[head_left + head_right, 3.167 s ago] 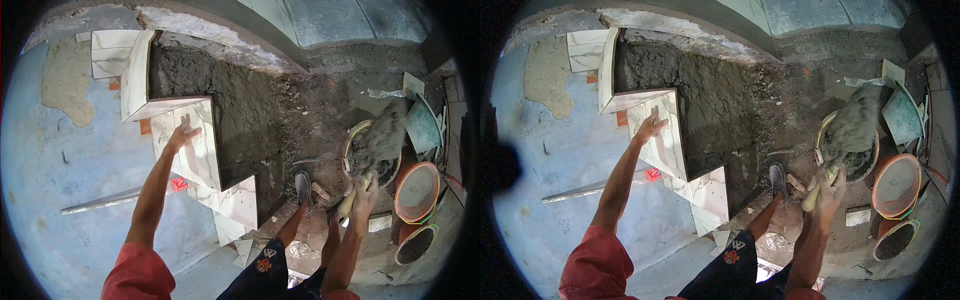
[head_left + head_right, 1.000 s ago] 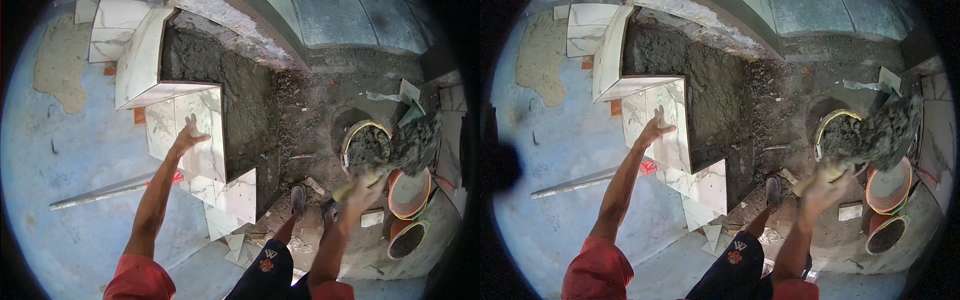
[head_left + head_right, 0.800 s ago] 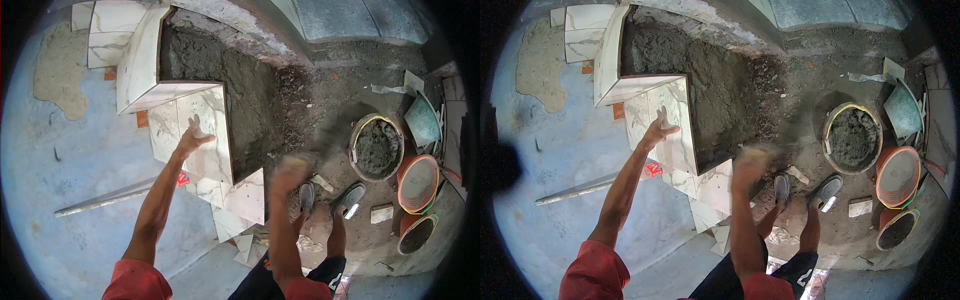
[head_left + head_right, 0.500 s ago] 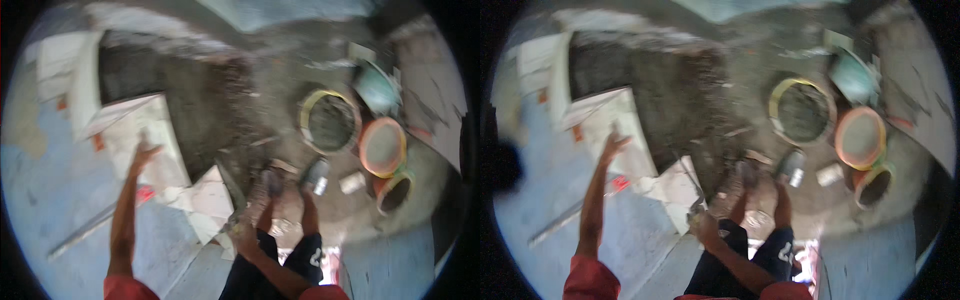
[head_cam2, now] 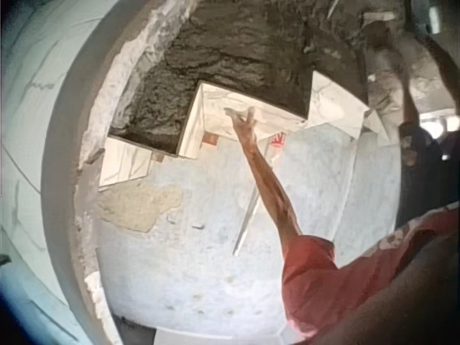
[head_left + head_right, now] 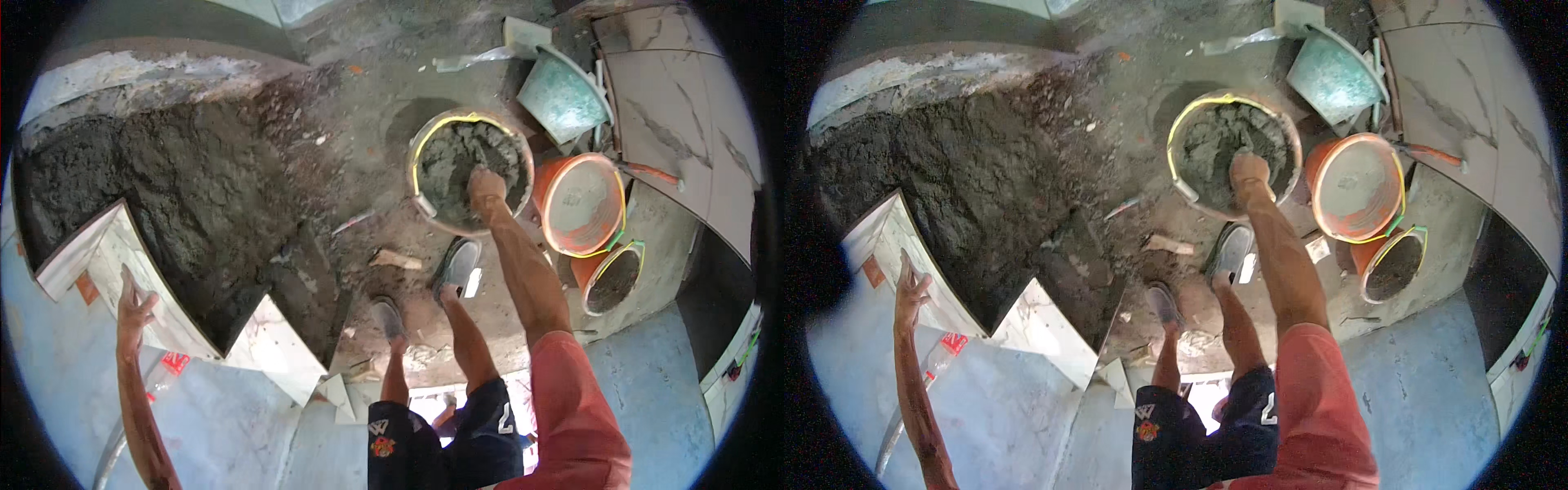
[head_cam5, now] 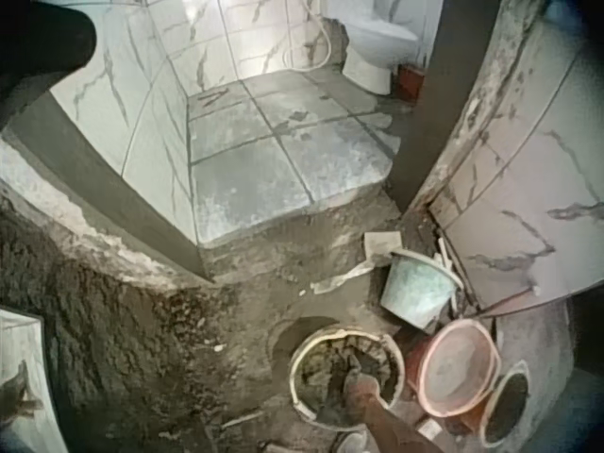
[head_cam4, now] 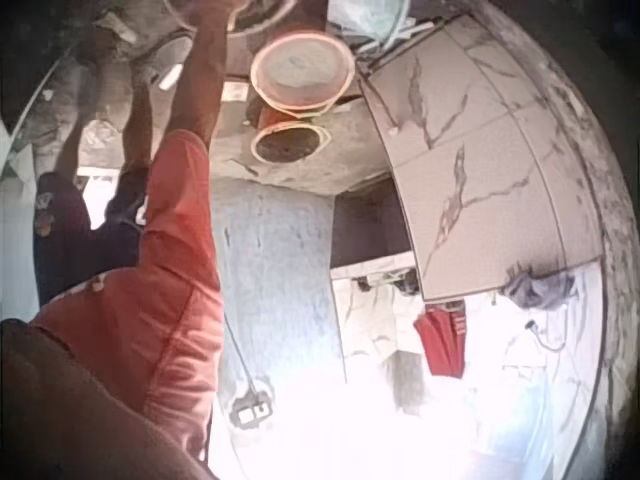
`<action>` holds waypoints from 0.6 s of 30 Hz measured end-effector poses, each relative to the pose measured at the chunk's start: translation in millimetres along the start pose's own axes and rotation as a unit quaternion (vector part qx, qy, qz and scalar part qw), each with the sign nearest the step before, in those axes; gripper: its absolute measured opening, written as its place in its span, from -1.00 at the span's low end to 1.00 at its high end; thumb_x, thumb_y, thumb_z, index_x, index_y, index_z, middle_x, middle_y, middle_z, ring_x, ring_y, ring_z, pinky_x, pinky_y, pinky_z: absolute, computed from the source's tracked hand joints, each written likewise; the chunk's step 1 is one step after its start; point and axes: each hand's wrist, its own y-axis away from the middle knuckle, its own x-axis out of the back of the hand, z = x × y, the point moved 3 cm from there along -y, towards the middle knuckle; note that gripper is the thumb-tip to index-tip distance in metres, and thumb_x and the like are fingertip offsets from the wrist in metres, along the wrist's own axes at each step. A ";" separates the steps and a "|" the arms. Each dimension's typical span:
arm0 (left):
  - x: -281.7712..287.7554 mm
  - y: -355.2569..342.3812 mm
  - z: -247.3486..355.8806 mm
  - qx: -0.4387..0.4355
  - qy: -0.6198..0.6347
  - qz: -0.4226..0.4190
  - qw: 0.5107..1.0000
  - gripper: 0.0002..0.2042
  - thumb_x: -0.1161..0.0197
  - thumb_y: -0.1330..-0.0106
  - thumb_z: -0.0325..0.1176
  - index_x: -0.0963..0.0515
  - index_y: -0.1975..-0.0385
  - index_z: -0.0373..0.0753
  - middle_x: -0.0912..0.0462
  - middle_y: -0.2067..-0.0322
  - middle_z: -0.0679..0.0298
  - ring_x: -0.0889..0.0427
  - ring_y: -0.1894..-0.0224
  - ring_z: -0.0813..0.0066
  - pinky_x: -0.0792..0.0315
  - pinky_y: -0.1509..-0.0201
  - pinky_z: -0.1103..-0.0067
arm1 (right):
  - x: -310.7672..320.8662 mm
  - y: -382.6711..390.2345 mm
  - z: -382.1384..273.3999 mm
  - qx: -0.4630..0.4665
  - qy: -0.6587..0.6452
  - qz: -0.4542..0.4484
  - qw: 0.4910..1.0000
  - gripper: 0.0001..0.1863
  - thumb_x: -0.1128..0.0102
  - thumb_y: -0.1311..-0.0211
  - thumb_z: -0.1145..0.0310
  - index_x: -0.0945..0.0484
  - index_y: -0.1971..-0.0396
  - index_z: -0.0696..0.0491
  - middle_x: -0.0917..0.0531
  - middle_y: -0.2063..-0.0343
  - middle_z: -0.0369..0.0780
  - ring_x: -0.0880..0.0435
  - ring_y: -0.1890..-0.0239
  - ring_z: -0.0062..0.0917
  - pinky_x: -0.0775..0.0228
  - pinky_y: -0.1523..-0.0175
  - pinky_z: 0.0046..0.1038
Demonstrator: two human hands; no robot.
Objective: The person scoops cement from a bucket and spreads it onto a brick base using a trowel. The person then applies mortar to tiles and installs them onto the base by hand.
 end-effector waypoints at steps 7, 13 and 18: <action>12.5 -8.2 -7.9 -0.018 -0.019 0.003 1.000 -0.14 -0.24 -0.07 -0.33 0.24 -0.29 -0.16 0.28 -0.31 0.14 0.19 -0.33 0.36 -0.36 0.00 0.48 | -34.9 56.3 5.8 0.037 -0.373 0.065 0.925 -0.60 -0.12 0.04 0.33 -0.42 0.18 0.21 -0.60 0.43 0.01 -0.60 0.30 -0.16 -0.44 0.21 -0.30; -4.5 2.5 12.5 0.015 -0.012 0.015 1.000 -0.13 -0.25 -0.06 -0.32 0.24 -0.29 -0.15 0.21 -0.31 0.11 0.01 -0.28 0.34 -0.36 -0.01 0.47 | -73.2 56.9 25.0 -0.013 -0.590 0.032 0.807 -0.65 -0.22 0.11 0.32 -0.40 0.33 0.20 -0.51 0.52 -0.27 -0.46 0.51 -0.46 -0.34 0.34 -0.46; 35.3 -7.5 -20.2 -0.005 -0.040 -0.035 0.999 -0.14 -0.23 -0.07 -0.35 0.25 -0.29 -0.08 0.10 -0.28 0.15 -0.15 -0.22 0.35 -0.43 0.11 0.50 | -149.3 86.9 64.3 0.008 -0.470 0.217 0.855 -0.57 -0.13 0.03 0.24 -0.46 0.15 0.18 -0.57 0.25 -0.06 -0.50 0.19 -0.25 -0.29 0.05 -0.31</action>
